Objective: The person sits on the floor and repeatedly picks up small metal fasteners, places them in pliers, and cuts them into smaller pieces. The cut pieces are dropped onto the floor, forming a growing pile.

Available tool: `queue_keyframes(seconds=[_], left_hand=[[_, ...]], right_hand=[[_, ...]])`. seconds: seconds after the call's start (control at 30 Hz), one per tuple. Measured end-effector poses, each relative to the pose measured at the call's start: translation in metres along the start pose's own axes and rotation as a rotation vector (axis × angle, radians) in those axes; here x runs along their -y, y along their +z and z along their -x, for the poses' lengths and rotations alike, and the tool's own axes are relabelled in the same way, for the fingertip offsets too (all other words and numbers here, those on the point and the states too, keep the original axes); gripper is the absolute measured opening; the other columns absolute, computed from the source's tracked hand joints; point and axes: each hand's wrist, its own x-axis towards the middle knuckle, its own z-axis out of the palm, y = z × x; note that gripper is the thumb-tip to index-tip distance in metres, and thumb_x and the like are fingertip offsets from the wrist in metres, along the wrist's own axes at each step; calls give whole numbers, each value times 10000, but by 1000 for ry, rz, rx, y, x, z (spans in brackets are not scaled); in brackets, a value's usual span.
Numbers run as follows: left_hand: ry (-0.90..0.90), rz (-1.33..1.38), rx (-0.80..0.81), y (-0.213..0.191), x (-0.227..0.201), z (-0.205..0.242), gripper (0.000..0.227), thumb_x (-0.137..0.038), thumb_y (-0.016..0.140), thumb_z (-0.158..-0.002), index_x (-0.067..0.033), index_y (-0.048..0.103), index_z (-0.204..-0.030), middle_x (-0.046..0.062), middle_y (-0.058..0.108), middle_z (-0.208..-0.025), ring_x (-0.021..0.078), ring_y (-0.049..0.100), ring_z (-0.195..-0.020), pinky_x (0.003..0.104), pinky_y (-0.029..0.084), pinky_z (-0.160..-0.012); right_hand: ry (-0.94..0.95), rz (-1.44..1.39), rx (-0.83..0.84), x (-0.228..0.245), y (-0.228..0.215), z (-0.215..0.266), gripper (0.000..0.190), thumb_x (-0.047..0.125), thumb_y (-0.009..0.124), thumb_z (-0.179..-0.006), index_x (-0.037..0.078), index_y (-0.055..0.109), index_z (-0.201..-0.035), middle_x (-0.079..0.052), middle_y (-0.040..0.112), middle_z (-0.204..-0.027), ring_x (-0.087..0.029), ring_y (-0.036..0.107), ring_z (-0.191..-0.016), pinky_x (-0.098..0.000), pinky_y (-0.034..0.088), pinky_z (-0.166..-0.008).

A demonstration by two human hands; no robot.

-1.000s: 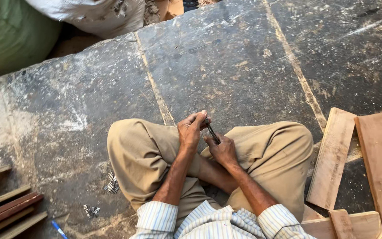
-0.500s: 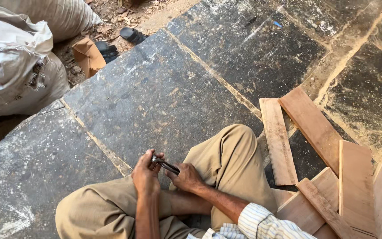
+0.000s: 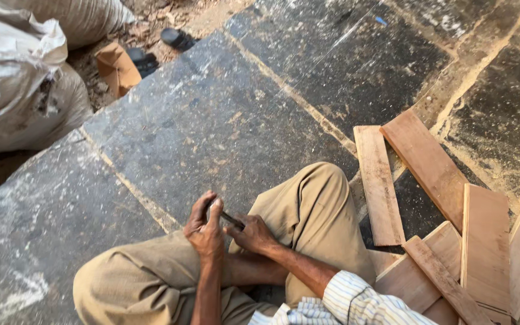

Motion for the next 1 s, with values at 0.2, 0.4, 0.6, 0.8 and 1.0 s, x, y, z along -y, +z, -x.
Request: queue_keyframes(seconds=[0.2, 0.4, 0.6, 0.8, 1.0], left_hand=[[128, -95, 45, 2, -2, -6, 282, -126, 752, -933, 17, 726, -1175, 121, 731, -1207, 171, 693, -1111, 311, 574, -952], [-232, 119, -27, -13, 6, -11, 301, -179, 710, -961, 33, 703, -1175, 157, 748, -1038, 214, 715, -937, 331, 584, -864], [-433, 384, -68, -23, 12, -31, 173, -121, 682, -931, 47, 679, -973, 165, 722, -861, 302, 738, -827, 406, 616, -838], [-531, 472, -73, -23, 15, -36, 170, -109, 696, -938, 57, 660, -947, 169, 687, -846, 328, 723, -805, 432, 620, -822], [-280, 315, 19, -12, 15, -13, 306, -96, 726, -917, 28, 680, -1194, 113, 720, -1054, 191, 712, -938, 310, 579, -866]], right_hand=[[78, 72, 17, -2, 1, -6, 365, 371, 687, -863, 8, 665, -888, -190, 679, -737, -299, 689, -694, -439, 540, -672], [-2, 140, -40, -7, 8, -4, 418, 414, 710, -868, -4, 683, -884, -233, 692, -823, -415, 680, -781, -492, 523, -706], [59, 161, -14, -1, 8, -6, 405, 426, 730, -867, 24, 692, -868, -229, 694, -768, -403, 708, -786, -482, 533, -711], [4, 127, -29, 5, 5, -3, 397, 433, 706, -886, 36, 698, -871, -206, 694, -758, -397, 705, -765, -479, 532, -693], [92, 174, 8, 1, 4, -6, 428, 431, 723, -868, 6, 676, -870, -225, 691, -743, -378, 691, -739, -474, 531, -697]])
